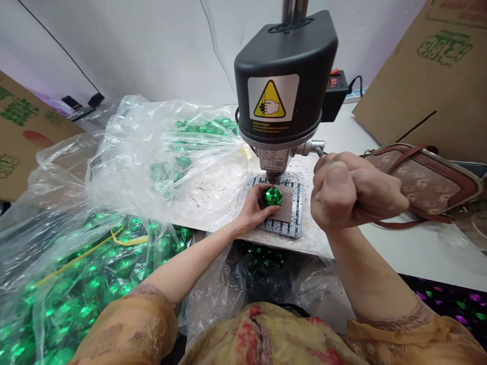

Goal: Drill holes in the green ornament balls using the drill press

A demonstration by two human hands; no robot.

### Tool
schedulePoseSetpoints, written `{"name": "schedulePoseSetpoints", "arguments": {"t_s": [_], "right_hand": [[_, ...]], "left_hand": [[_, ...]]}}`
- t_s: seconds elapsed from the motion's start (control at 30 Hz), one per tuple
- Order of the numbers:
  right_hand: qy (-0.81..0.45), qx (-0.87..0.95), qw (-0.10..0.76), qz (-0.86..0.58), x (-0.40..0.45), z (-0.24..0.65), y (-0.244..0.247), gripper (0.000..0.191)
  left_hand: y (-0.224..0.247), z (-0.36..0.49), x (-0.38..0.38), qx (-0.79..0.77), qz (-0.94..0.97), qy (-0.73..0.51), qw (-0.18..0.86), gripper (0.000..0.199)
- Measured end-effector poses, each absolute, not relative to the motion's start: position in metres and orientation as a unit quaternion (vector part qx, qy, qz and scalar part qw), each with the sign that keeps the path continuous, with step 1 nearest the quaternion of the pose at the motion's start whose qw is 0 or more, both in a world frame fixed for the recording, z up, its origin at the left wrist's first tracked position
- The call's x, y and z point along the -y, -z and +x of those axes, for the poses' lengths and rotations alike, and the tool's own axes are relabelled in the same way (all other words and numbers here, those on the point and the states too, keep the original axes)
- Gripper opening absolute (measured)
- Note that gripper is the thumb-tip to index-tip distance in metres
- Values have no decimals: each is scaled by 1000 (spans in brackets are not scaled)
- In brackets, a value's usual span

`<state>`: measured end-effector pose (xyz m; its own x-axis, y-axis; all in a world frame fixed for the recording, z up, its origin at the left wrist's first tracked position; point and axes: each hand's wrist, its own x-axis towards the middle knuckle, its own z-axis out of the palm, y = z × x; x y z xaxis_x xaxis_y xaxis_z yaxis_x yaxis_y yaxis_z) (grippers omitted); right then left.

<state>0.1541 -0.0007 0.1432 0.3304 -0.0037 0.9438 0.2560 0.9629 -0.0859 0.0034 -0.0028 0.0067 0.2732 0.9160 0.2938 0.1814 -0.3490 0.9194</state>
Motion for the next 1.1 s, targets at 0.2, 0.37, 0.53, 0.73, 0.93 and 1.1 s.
{"name": "schedulePoseSetpoints", "arguments": {"t_s": [0.2,0.37,0.53,0.73,0.93,1.1], "right_hand": [[83,570,810,-108,-2,155,-134,47],[82,602,789,-92,-2,159,-129,45],[83,624,775,-63,-2,163,-127,40],[91,662,742,-48,3,166,-120,42],[32,567,805,-170,7,154,-159,45],[-32,531,820,-210,3,149,-193,48]], "left_hand": [[-3,4,1,-388,679,-462,418,58],[-2,4,1,-388,677,-460,423,60],[-1,3,1,-380,672,-462,436,61],[0,2,1,-388,677,-459,426,60],[-5,5,4,-423,671,-461,398,59],[-16,-13,44,-462,735,-437,235,52]]}}
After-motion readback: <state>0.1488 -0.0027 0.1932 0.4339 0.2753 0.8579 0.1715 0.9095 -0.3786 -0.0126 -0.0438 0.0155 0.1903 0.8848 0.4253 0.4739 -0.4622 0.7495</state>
